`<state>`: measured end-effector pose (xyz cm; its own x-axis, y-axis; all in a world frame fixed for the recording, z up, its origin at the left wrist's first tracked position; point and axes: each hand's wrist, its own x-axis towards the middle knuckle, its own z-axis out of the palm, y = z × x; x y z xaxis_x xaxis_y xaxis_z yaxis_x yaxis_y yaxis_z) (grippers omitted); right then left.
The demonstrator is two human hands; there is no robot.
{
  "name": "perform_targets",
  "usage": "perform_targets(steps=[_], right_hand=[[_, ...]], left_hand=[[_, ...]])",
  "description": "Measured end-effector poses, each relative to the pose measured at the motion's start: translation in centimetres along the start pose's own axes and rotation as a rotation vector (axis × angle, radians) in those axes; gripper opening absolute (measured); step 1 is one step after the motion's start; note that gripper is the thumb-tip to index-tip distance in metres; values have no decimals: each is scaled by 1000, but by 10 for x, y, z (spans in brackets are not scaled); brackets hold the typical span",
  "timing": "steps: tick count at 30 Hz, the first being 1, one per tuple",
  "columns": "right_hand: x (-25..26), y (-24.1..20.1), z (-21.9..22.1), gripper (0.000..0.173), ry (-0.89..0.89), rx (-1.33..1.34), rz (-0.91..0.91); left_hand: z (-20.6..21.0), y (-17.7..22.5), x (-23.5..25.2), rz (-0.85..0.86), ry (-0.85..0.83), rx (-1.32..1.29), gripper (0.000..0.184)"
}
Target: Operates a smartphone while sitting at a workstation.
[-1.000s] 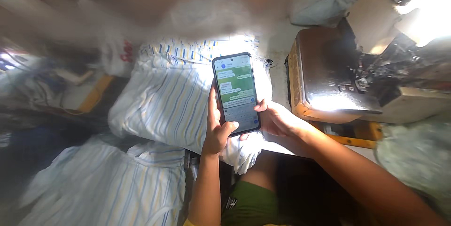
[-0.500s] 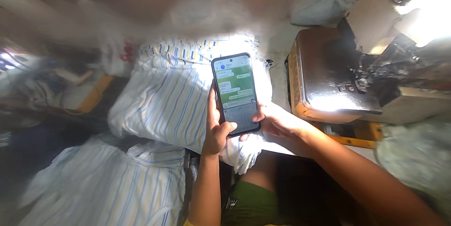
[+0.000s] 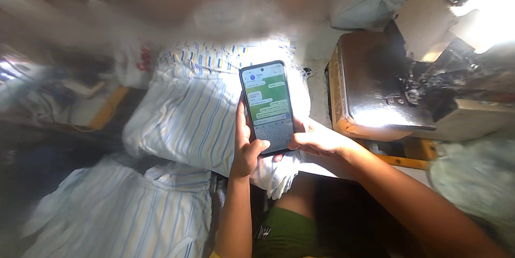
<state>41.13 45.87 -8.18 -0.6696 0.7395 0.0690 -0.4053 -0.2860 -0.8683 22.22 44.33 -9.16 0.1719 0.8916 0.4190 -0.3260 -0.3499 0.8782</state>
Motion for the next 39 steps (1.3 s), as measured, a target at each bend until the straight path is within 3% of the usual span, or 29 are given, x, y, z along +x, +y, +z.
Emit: perform_targets(steps=[39], right_hand=[[0, 1, -3, 56, -7, -55, 7]], left_hand=[[-1, -1, 1, 6, 2, -13, 98]])
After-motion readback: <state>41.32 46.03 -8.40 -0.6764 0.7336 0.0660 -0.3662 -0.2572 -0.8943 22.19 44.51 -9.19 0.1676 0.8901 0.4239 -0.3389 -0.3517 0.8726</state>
